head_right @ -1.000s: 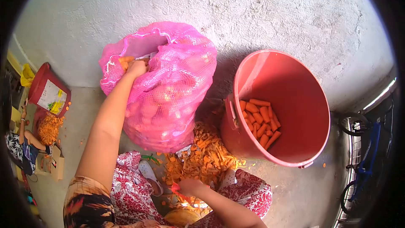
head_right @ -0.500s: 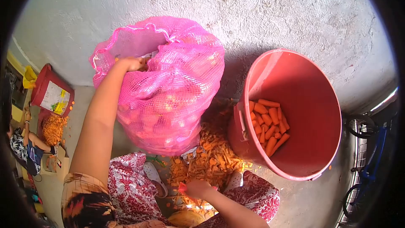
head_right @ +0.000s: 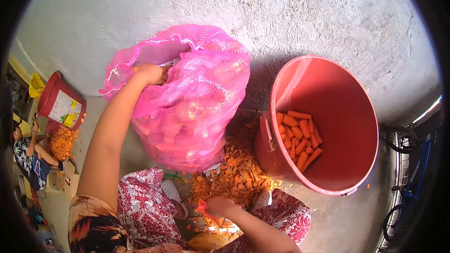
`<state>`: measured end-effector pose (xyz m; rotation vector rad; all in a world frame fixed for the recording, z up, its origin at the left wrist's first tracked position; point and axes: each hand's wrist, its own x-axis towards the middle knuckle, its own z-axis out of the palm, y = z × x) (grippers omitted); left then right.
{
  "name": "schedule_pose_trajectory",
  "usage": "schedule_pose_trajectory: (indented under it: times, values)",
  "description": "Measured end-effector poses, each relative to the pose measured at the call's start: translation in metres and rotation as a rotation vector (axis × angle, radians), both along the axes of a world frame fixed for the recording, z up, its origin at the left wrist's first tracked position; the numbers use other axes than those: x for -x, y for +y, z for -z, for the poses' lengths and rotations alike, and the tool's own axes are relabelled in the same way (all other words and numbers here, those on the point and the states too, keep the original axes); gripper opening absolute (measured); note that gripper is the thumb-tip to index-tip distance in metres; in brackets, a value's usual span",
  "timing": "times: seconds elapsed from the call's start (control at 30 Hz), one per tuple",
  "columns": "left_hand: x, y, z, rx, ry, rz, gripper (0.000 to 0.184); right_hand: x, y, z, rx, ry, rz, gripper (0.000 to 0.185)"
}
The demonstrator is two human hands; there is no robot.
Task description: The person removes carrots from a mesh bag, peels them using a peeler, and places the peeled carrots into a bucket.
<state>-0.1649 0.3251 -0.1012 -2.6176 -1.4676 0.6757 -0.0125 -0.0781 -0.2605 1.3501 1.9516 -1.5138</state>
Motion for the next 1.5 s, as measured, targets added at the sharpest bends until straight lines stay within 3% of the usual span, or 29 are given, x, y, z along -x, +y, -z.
schedule_pose_trajectory:
  times: [0.03, 0.13, 0.23, 0.27, 0.37, 0.47, 0.67, 0.77, 0.8, 0.9, 0.97, 1.03, 1.1, 1.13, 1.17, 1.23, 1.27, 1.37, 1.43, 1.5]
  values:
    - [-0.005, -0.006, -0.005, -0.037, 0.072, 0.001, 0.054, 0.001, -0.001, 0.001, 0.005, -0.006, 0.007, 0.034]
    - [-0.008, -0.027, -0.03, -0.019, -0.035, -0.05, 0.035, 0.0, -0.003, 0.001, -0.043, 0.008, 0.036, 0.035]
    - [0.016, -0.038, -0.044, -0.009, -0.577, 0.006, 0.032, 0.002, -0.008, -0.008, -0.085, -0.016, 0.027, 0.035]
    - [0.025, -0.05, -0.041, -0.016, -0.888, -0.051, 0.031, 0.004, -0.012, -0.009, -0.08, -0.011, 0.034, 0.036]
    - [0.035, -0.103, -0.083, -0.175, -0.84, 0.097, 0.035, 0.006, -0.02, -0.01, -0.089, -0.012, 0.048, 0.037]
    - [0.04, -0.158, -0.109, -0.328, -0.986, 0.194, 0.039, 0.008, -0.032, -0.015, -0.136, -0.023, 0.069, 0.037]
    - [0.049, -0.267, -0.169, -0.393, -1.325, 0.39, 0.041, -0.001, -0.053, -0.037, -0.264, -0.055, 0.157, 0.034]
    - [0.06, -0.31, -0.166, -0.14, -1.661, 0.356, 0.043, -0.009, -0.059, -0.031, -0.267, -0.072, 0.166, 0.033]
    - [0.06, -0.332, -0.158, 0.209, -1.964, 0.156, 0.049, -0.012, -0.062, -0.024, -0.208, -0.041, 0.231, 0.032]
    - [0.055, -0.373, -0.119, 0.611, -2.295, 0.041, 0.055, -0.015, -0.074, -0.034, -0.361, -0.098, 0.223, 0.03]
    - [0.05, -0.388, -0.06, 1.098, -2.443, -0.529, 0.051, -0.017, -0.078, -0.021, -0.395, -0.11, 0.213, 0.03]
    - [0.04, -0.409, 0.005, 1.681, -2.451, -0.893, 0.041, -0.021, -0.084, -0.024, -0.372, -0.113, 0.217, 0.031]
    - [0.039, -0.436, 0.075, 1.774, -2.41, -1.041, 0.034, -0.011, -0.099, -0.082, -0.186, 0.007, 0.527, 0.03]
    - [0.037, -0.453, 0.082, 1.655, -2.384, -1.206, 0.031, -0.021, -0.098, -0.05, -0.285, -0.066, 0.446, 0.03]
    - [0.037, -0.463, 0.093, 1.652, -2.422, -1.18, 0.031, -0.033, -0.092, -0.015, -0.395, -0.14, 0.359, 0.03]
    - [0.038, -0.465, 0.116, 1.614, -2.353, -1.279, 0.029, -0.044, -0.093, 0.004, -0.45, -0.148, 0.431, 0.03]
    - [0.038, -0.468, 0.122, 1.588, -2.322, -1.256, 0.03, -0.047, -0.096, 0.01, -0.48, -0.151, 0.466, 0.031]
    - [0.03, -0.473, 0.092, 1.59, -2.256, -1.171, 0.033, -0.033, -0.101, -0.045, -0.477, 0.038, 0.872, 0.022]
    - [0.025, -0.477, 0.072, 1.655, -2.204, -1.153, 0.031, -0.038, -0.095, -0.042, -0.444, 0.221, 1.126, 0.022]
    - [0.022, -0.475, 0.088, 1.772, -2.219, -1.058, 0.043, -0.036, -0.092, -0.054, -0.438, 0.478, 1.342, 0.022]
